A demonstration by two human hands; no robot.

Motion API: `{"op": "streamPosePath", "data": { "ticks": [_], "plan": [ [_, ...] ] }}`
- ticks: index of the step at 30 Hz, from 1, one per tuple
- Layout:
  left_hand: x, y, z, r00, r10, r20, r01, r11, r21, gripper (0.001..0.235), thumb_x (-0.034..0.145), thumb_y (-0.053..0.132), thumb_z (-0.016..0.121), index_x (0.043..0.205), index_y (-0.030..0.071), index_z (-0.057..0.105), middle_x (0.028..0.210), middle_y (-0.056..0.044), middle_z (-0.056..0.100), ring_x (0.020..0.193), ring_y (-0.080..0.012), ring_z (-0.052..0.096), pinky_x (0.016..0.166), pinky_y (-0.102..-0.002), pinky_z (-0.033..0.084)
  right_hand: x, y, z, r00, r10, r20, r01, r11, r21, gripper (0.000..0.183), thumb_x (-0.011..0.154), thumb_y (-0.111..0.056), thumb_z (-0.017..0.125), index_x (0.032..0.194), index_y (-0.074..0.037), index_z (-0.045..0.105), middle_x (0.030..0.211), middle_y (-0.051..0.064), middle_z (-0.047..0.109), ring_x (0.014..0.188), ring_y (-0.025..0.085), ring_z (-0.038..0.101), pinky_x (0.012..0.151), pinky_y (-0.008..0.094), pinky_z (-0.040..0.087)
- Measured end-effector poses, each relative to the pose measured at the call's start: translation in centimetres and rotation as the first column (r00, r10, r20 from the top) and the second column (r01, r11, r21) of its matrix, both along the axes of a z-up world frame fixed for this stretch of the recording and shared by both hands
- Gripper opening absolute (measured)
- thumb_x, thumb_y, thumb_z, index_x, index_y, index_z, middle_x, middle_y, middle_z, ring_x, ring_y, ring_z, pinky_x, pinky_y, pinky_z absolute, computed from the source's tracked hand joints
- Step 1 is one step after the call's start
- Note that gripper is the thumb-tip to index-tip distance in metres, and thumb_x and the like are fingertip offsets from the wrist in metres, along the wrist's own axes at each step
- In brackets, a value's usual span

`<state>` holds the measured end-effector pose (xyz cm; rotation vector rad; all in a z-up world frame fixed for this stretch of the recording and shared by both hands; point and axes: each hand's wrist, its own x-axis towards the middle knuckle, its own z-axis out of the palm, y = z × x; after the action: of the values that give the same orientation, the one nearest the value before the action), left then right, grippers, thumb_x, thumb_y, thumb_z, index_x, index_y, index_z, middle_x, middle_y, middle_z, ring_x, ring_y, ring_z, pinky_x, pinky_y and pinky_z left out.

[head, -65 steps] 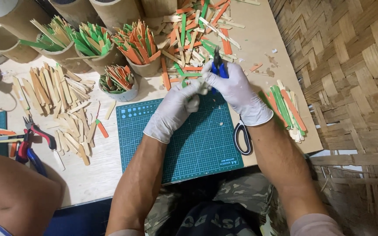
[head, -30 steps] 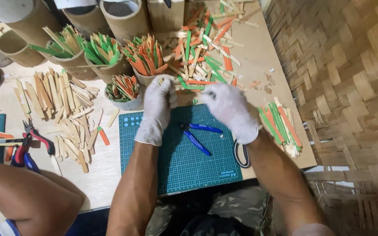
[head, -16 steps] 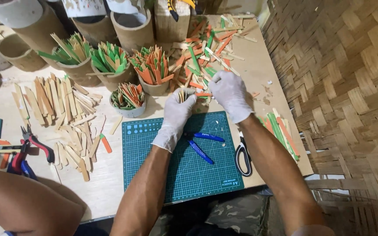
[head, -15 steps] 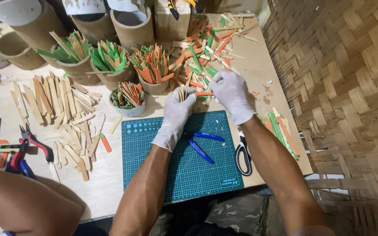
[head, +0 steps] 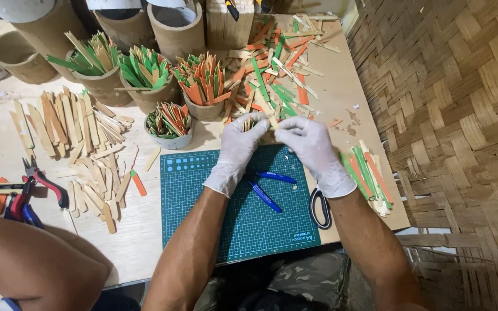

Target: Joining and cutting colored popsicle sticks to assemble a craft project.

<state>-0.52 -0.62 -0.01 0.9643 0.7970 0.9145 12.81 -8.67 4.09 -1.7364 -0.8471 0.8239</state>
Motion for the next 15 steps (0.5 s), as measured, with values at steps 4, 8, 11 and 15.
{"op": "streamPosePath", "data": {
  "ticks": [4,8,11,15],
  "plan": [
    [-0.1,-0.1,0.6,1.0,-0.001,0.013,0.002,0.999,-0.049,0.008,0.085,0.008,0.075,0.093,0.01,0.076,0.061,0.008,0.056,0.049,0.001,0.05,0.042,-0.011,0.039,-0.1,-0.1,-0.3,0.997,0.052,-0.061,-0.049,0.998,0.04,0.019,0.078,-0.008,0.079,0.096,-0.005,0.077,0.07,0.005,0.073,0.058,0.0,0.055,0.052,0.013,0.045],
    [-0.1,-0.5,1.1,0.997,-0.041,0.062,0.045,0.997,-0.059,0.004,0.086,0.005,0.073,0.089,0.008,0.074,0.056,0.006,0.047,0.043,0.0002,0.045,0.037,-0.012,0.035,0.6,-0.7,-0.7,0.989,0.09,-0.121,-0.083,0.995,0.061,0.017,0.081,-0.006,0.077,0.097,-0.001,0.075,0.072,0.008,0.073,0.063,0.005,0.058,0.055,0.017,0.047],
    [0.0,-0.6,1.1,0.996,-0.075,0.054,0.078,0.995,-0.056,0.004,0.086,0.004,0.073,0.088,0.007,0.073,0.057,0.007,0.047,0.045,0.0021,0.045,0.038,-0.011,0.036,0.3,-1.1,-0.2,0.975,0.106,-0.196,-0.095,0.993,0.066,0.015,0.08,-0.002,0.076,0.095,0.001,0.074,0.067,0.01,0.07,0.055,0.001,0.053,0.047,0.014,0.04],
    [-0.3,-1.3,2.6,0.997,-0.073,0.017,0.073,0.997,-0.022,0.004,0.084,0.001,0.07,0.084,0.004,0.072,0.059,0.006,0.045,0.049,0.002,0.045,0.042,-0.011,0.038,0.2,-0.7,-1.8,0.98,0.136,-0.147,-0.127,0.989,0.071,0.009,0.077,-0.006,0.079,0.086,-0.006,0.078,0.064,0.007,0.072,0.054,0.0,0.055,0.046,0.014,0.038]
  ]
}}
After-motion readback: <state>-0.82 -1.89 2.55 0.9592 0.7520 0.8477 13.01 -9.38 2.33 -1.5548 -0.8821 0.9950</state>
